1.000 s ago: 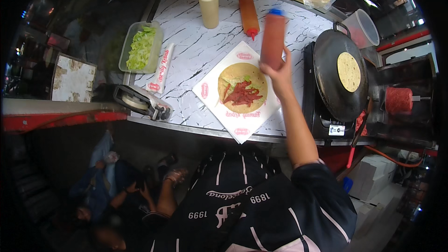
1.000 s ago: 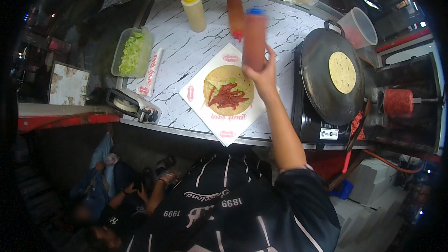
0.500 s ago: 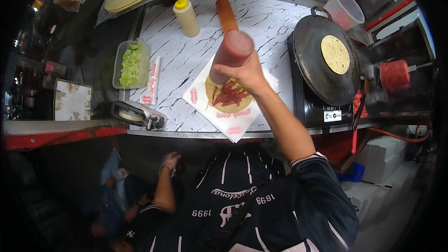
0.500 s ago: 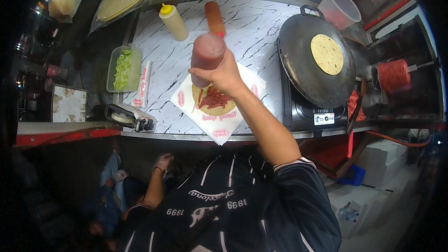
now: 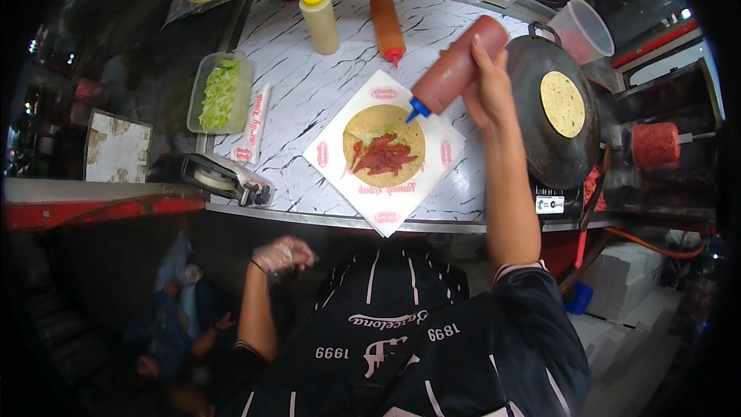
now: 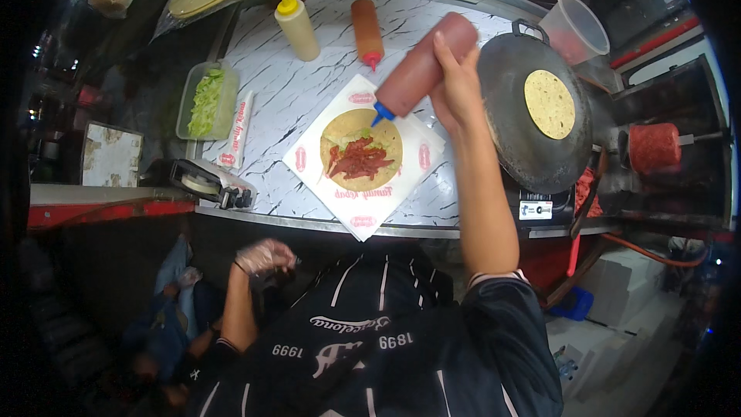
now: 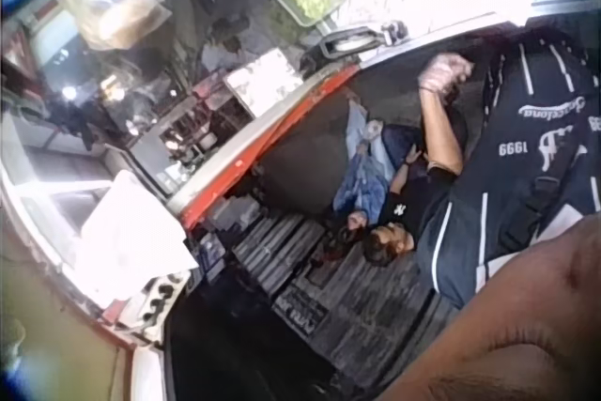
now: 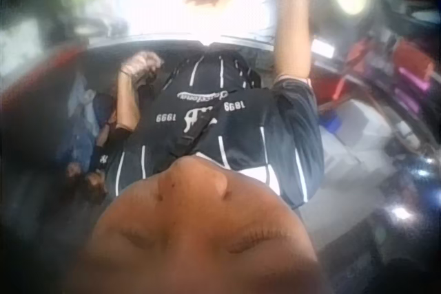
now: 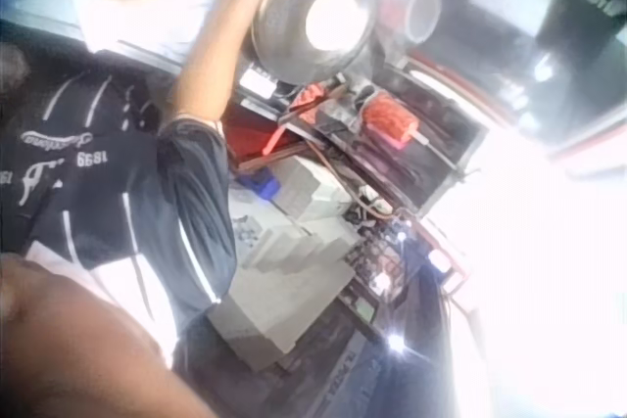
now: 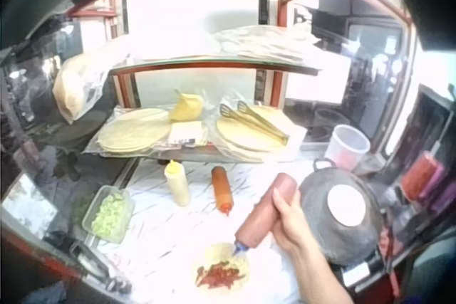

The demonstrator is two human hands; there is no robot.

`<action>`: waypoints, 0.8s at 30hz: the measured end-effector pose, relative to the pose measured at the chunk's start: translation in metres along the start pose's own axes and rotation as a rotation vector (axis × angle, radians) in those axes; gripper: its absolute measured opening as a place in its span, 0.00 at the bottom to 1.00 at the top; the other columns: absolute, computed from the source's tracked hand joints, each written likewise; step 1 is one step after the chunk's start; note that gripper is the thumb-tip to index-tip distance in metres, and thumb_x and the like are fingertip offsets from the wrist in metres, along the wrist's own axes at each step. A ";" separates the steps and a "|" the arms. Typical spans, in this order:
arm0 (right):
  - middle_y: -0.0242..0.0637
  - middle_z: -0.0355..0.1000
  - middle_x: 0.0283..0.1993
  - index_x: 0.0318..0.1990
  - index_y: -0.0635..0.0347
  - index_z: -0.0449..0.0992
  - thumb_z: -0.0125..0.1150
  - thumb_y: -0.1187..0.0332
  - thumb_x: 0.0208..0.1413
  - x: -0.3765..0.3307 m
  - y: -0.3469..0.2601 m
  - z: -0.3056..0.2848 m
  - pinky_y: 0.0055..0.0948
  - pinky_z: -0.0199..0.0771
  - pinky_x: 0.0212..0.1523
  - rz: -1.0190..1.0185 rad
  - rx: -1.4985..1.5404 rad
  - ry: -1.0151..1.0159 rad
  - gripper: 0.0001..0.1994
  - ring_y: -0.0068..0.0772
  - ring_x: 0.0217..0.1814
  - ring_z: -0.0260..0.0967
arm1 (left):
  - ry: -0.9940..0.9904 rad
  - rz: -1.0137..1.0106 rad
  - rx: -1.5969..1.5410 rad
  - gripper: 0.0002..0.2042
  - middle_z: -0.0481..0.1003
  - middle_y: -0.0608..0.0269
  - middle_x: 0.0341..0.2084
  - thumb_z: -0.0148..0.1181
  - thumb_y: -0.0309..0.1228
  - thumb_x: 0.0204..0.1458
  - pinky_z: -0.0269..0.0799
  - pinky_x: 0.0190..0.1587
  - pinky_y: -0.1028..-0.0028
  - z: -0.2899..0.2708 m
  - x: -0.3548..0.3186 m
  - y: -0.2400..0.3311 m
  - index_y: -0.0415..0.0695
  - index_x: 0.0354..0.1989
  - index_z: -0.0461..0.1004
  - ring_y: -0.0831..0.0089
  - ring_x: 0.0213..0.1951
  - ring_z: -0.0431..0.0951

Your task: The person assembles tacos by placing lettuce and sliced meat onto tortillas, then adding sauces and cheese. They fold the tortillas and wrap them in paper, repeating the process for multiple tacos.

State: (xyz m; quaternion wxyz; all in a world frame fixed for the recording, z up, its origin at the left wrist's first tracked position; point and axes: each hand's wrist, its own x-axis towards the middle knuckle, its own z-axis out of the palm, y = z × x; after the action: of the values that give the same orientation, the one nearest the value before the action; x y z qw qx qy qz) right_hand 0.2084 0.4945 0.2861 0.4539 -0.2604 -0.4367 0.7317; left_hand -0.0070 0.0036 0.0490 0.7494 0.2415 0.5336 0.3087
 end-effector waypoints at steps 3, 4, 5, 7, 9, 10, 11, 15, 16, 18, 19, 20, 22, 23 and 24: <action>0.53 0.62 0.71 0.74 0.54 0.55 0.59 0.55 0.75 0.055 0.056 -0.009 0.66 0.78 0.66 0.194 0.216 0.235 0.29 0.56 0.69 0.70 | 0.367 0.167 0.592 0.10 0.85 0.56 0.37 0.69 0.35 0.60 0.80 0.42 0.65 0.037 0.000 0.137 0.41 0.42 0.85 0.64 0.35 0.85; 0.55 0.61 0.71 0.74 0.55 0.56 0.58 0.54 0.75 0.072 0.073 -0.015 0.67 0.78 0.66 0.232 0.305 0.233 0.29 0.58 0.69 0.69 | 0.569 0.374 0.910 0.12 0.85 0.52 0.37 0.69 0.37 0.58 0.80 0.43 0.62 0.048 0.010 0.167 0.41 0.43 0.85 0.58 0.36 0.85; 0.56 0.60 0.71 0.74 0.56 0.57 0.58 0.53 0.75 0.089 0.089 -0.022 0.68 0.78 0.67 0.282 0.380 0.275 0.30 0.60 0.70 0.68 | 0.696 0.362 0.961 0.13 0.84 0.50 0.37 0.69 0.38 0.57 0.79 0.44 0.58 0.060 0.025 0.189 0.42 0.42 0.84 0.53 0.37 0.84; 0.59 0.60 0.70 0.73 0.59 0.58 0.60 0.51 0.73 0.119 0.112 -0.037 0.66 0.79 0.67 0.374 0.669 0.248 0.31 0.65 0.70 0.66 | 0.889 0.410 1.039 0.13 0.82 0.49 0.37 0.69 0.39 0.55 0.79 0.45 0.54 0.076 0.056 0.209 0.42 0.41 0.84 0.48 0.39 0.83; 0.62 0.59 0.70 0.70 0.62 0.63 0.64 0.47 0.69 0.143 0.127 -0.050 0.62 0.84 0.64 0.407 0.813 0.324 0.33 0.70 0.71 0.63 | 0.962 0.293 1.096 0.11 0.82 0.50 0.36 0.69 0.37 0.55 0.78 0.45 0.52 0.078 0.081 0.211 0.42 0.39 0.83 0.47 0.40 0.83; 0.59 0.61 0.70 0.70 0.62 0.64 0.59 0.47 0.72 0.151 0.132 -0.056 0.62 0.82 0.66 0.448 0.805 0.309 0.31 0.67 0.71 0.64 | 0.997 0.365 1.109 0.11 0.82 0.50 0.35 0.68 0.37 0.54 0.78 0.44 0.52 0.077 0.087 0.207 0.43 0.39 0.82 0.47 0.39 0.83; 0.57 0.63 0.71 0.70 0.62 0.65 0.53 0.46 0.75 0.160 0.134 -0.062 0.62 0.81 0.68 0.460 0.779 0.326 0.29 0.63 0.72 0.65 | 1.004 0.380 1.103 0.10 0.82 0.50 0.35 0.68 0.36 0.54 0.78 0.43 0.51 0.076 0.090 0.203 0.43 0.38 0.82 0.47 0.38 0.83; 0.59 0.63 0.68 0.66 0.57 0.67 0.62 0.43 0.69 0.166 0.133 -0.072 0.64 0.82 0.67 0.343 0.736 0.293 0.31 0.67 0.69 0.66 | 1.069 0.497 1.071 0.05 0.82 0.52 0.35 0.67 0.30 0.53 0.79 0.45 0.54 0.073 0.074 0.205 0.44 0.37 0.82 0.51 0.39 0.83; 0.59 0.65 0.67 0.66 0.57 0.67 0.62 0.42 0.69 0.159 0.131 -0.071 0.65 0.81 0.68 0.332 0.732 0.275 0.31 0.66 0.69 0.67 | 1.070 0.574 1.127 0.05 0.82 0.53 0.34 0.67 0.29 0.53 0.79 0.44 0.54 0.074 0.072 0.213 0.44 0.37 0.82 0.51 0.39 0.83; 0.55 0.68 0.65 0.70 0.52 0.65 0.62 0.45 0.71 0.139 0.132 -0.060 0.61 0.81 0.65 0.343 0.660 0.350 0.30 0.62 0.66 0.70 | 1.080 0.696 1.201 0.05 0.81 0.54 0.34 0.67 0.28 0.54 0.79 0.43 0.55 0.079 0.069 0.233 0.45 0.37 0.82 0.52 0.38 0.83; 0.55 0.69 0.64 0.71 0.51 0.64 0.64 0.46 0.70 0.126 0.133 -0.051 0.59 0.83 0.62 0.385 0.590 0.375 0.31 0.62 0.65 0.70 | 0.986 0.785 1.159 0.06 0.81 0.56 0.34 0.68 0.29 0.55 0.78 0.42 0.56 0.080 0.072 0.245 0.44 0.38 0.82 0.52 0.37 0.82; 0.54 0.70 0.63 0.72 0.50 0.63 0.65 0.47 0.69 0.113 0.136 -0.041 0.57 0.85 0.59 0.394 0.484 0.473 0.32 0.61 0.65 0.71 | 0.956 0.764 1.200 0.07 0.80 0.56 0.34 0.68 0.30 0.56 0.78 0.42 0.56 0.085 0.077 0.254 0.45 0.41 0.82 0.53 0.38 0.82; 0.58 0.73 0.58 0.68 0.58 0.70 0.68 0.48 0.64 0.096 0.150 -0.006 0.57 0.80 0.51 0.037 -0.290 0.426 0.32 0.61 0.59 0.73 | 0.906 0.801 1.252 0.09 0.79 0.58 0.35 0.67 0.32 0.57 0.77 0.42 0.56 0.095 0.091 0.270 0.48 0.45 0.82 0.55 0.39 0.81; 0.60 0.74 0.57 0.66 0.61 0.73 0.68 0.47 0.63 0.096 0.153 0.009 0.57 0.79 0.51 -0.208 -0.713 0.225 0.32 0.61 0.58 0.73 | 0.926 0.752 1.315 0.09 0.79 0.57 0.36 0.67 0.33 0.58 0.78 0.44 0.57 0.099 0.094 0.273 0.48 0.46 0.83 0.55 0.40 0.81; 0.61 0.74 0.56 0.63 0.65 0.75 0.69 0.47 0.62 0.099 0.155 0.024 0.57 0.78 0.50 -0.499 -1.120 0.099 0.32 0.61 0.57 0.74 | 0.969 0.728 1.250 0.09 0.79 0.57 0.36 0.67 0.33 0.59 0.78 0.45 0.57 0.101 0.091 0.272 0.48 0.45 0.84 0.54 0.40 0.81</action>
State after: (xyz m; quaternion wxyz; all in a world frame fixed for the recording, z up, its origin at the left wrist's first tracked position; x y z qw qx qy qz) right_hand 0.0773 0.5408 0.1631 0.4253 -0.3829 -0.7811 0.2498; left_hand 0.0548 0.2543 0.2098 0.0247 0.6063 0.7551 0.2483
